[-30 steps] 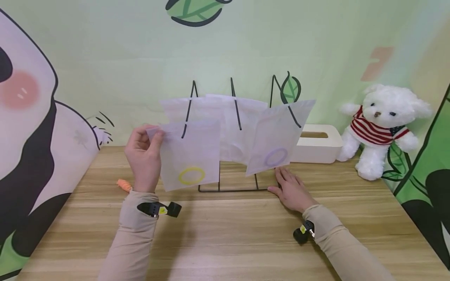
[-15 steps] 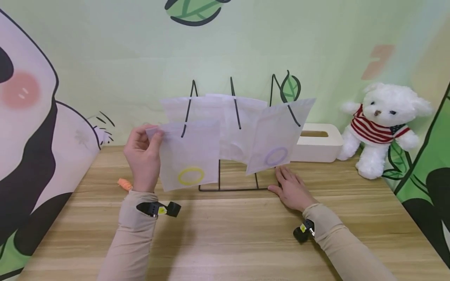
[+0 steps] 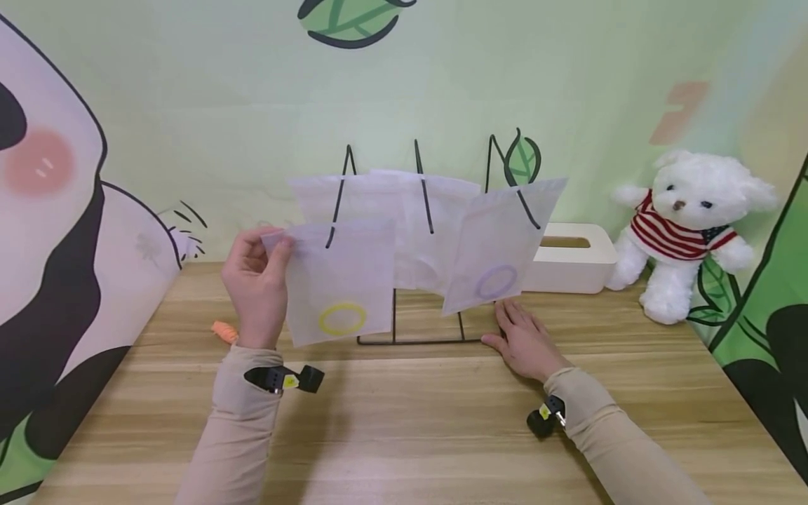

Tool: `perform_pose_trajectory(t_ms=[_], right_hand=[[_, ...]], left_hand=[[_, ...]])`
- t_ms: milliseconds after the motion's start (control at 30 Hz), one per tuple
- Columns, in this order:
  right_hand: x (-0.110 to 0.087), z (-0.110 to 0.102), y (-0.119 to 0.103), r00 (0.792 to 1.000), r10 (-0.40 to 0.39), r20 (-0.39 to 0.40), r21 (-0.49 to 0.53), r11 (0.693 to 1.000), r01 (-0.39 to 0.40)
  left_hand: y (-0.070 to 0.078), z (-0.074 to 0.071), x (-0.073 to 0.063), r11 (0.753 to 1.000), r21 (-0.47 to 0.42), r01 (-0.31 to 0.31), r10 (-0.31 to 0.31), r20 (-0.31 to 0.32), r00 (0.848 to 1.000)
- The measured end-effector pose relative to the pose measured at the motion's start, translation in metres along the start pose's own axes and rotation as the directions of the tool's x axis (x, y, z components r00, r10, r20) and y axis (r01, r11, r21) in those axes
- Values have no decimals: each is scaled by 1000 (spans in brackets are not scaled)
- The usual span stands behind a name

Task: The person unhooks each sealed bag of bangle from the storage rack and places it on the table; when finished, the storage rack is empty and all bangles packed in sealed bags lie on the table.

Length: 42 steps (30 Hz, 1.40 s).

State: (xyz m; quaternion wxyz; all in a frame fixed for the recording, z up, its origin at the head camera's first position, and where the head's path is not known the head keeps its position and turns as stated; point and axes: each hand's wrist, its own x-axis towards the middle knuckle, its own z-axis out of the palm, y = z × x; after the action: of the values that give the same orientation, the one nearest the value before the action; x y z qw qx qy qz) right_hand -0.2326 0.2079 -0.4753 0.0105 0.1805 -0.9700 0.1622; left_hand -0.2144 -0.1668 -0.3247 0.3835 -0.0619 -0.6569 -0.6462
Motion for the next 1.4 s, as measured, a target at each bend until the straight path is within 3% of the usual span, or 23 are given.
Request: perform_pose_trajectory(t_ms=[1400], right_hand=[[1,2,2,1000,8,15,13,1000,-8]], left_hand=[[1,-5,-1,998,-64,-22,23,14,1000]])
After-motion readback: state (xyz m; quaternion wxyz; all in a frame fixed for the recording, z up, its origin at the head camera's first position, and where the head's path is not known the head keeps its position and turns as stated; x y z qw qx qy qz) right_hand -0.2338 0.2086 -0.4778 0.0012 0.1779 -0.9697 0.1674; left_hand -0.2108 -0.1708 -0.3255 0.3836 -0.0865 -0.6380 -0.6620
